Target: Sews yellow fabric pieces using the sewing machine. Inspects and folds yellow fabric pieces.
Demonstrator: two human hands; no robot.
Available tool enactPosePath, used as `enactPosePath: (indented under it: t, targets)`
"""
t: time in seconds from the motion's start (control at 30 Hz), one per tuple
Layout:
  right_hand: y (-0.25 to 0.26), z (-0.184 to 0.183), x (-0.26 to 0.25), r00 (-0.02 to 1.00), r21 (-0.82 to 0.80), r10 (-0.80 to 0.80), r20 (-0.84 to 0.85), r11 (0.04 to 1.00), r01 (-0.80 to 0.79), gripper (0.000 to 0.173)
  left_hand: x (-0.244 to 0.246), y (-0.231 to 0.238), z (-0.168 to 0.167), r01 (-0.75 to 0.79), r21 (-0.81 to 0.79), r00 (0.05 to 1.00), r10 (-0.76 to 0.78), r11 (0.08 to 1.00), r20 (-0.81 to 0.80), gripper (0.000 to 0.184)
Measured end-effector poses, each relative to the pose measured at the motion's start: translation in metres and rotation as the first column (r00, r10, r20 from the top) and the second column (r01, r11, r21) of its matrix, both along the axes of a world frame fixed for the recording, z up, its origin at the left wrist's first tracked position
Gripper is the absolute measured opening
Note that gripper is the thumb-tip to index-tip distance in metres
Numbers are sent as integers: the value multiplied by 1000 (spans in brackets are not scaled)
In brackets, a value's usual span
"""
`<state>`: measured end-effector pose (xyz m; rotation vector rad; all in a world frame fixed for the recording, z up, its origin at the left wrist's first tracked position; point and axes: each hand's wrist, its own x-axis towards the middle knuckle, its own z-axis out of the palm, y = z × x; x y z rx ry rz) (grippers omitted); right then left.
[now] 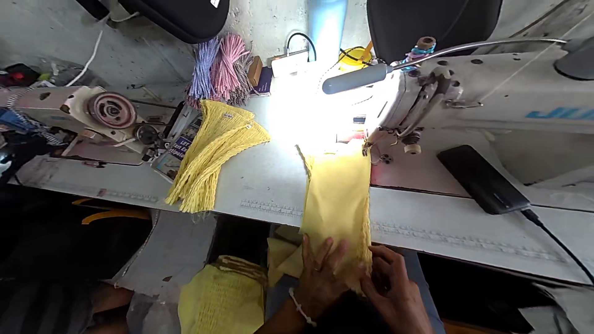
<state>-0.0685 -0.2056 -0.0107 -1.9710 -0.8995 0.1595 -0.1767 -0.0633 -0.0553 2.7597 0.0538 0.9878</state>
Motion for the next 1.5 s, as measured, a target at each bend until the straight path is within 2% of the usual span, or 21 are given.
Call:
enactPosePath:
  t: [0.07, 0.13, 0.23, 0.33, 0.43, 0.47, 0.53, 0.67, 0.73, 0.83, 0.9, 0.97, 1.03, 1.1, 1.27, 1.4, 1.5]
  targets:
    - [-8, 8, 2, 976, 105, 95, -196, 992, -76, 50, 2, 8, 14, 42, -18, 997, -40, 999, 69, 25]
    - [-15, 11, 7, 956, 135, 141, -259, 985, -109, 36, 1, 19, 33, 112, -43, 988, -107, 993, 113, 15]
    - [-19, 2, 10, 973, 100, 134, -191, 988, -116, 23, -4, 36, 48, 189, -37, 980, -186, 981, 75, 14]
    - [-18, -6, 7, 969, 79, 168, -178, 985, -156, 19, -11, 43, 39, 249, -49, 969, -249, 967, 3, 14]
    - [-18, -12, 6, 962, 90, 154, -225, 986, -137, 16, -16, 44, 33, 214, -104, 976, -216, 971, -2, 14]
    - [-18, -12, 5, 964, 79, 131, -230, 990, -116, 20, -18, 44, 33, 200, -116, 980, -201, 973, 0, 15]
    - [-18, -13, 6, 976, 44, 92, -196, 995, -85, 24, -20, 44, 33, 184, -118, 982, -187, 976, -13, 18]
    - [-22, -10, 10, 996, 18, 29, -88, 999, -28, 18, -19, 49, 30, 178, -128, 983, -182, 976, -15, 18]
    - [-27, -6, 13, 980, 73, 62, -191, 996, -49, 19, -19, 51, 31, 177, -154, 982, -186, 972, -46, 20]
    - [-34, 4, 15, 887, 231, 194, -418, 968, -103, 18, -21, 54, 31, 164, -221, 973, -195, 961, -123, 31]
    - [-37, 4, 16, 836, 322, 307, -455, 932, -167, 22, -22, 54, 33, 146, -298, 972, -193, 943, -134, 40]
    - [-36, 2, 19, 826, 377, 423, -373, 882, -282, 28, -21, 53, 37, 124, -384, 979, -177, 915, -104, 41]
    - [-31, 3, 23, 843, 357, 501, -196, 837, -414, 31, -19, 46, 46, 87, -435, 994, -106, 896, -20, 26]
    - [-22, 8, 26, 865, 298, 502, -2, 826, -479, 26, -17, 37, 58, 61, -472, 996, -26, 880, 81, 14]
    - [6, 33, 34, 798, 218, 455, 395, 798, -562, 16, -13, 19, 87, 108, -682, 980, 40, 723, 197, 20]
    - [25, 58, 39, 775, 225, 377, 507, 810, -542, 16, -3, 15, 101, 177, -765, 965, 43, 620, 258, 9]
    - [38, 76, 46, 733, 236, 370, 570, 781, -578, 13, 1, 16, 111, 212, -777, 956, 38, 593, 290, 10]
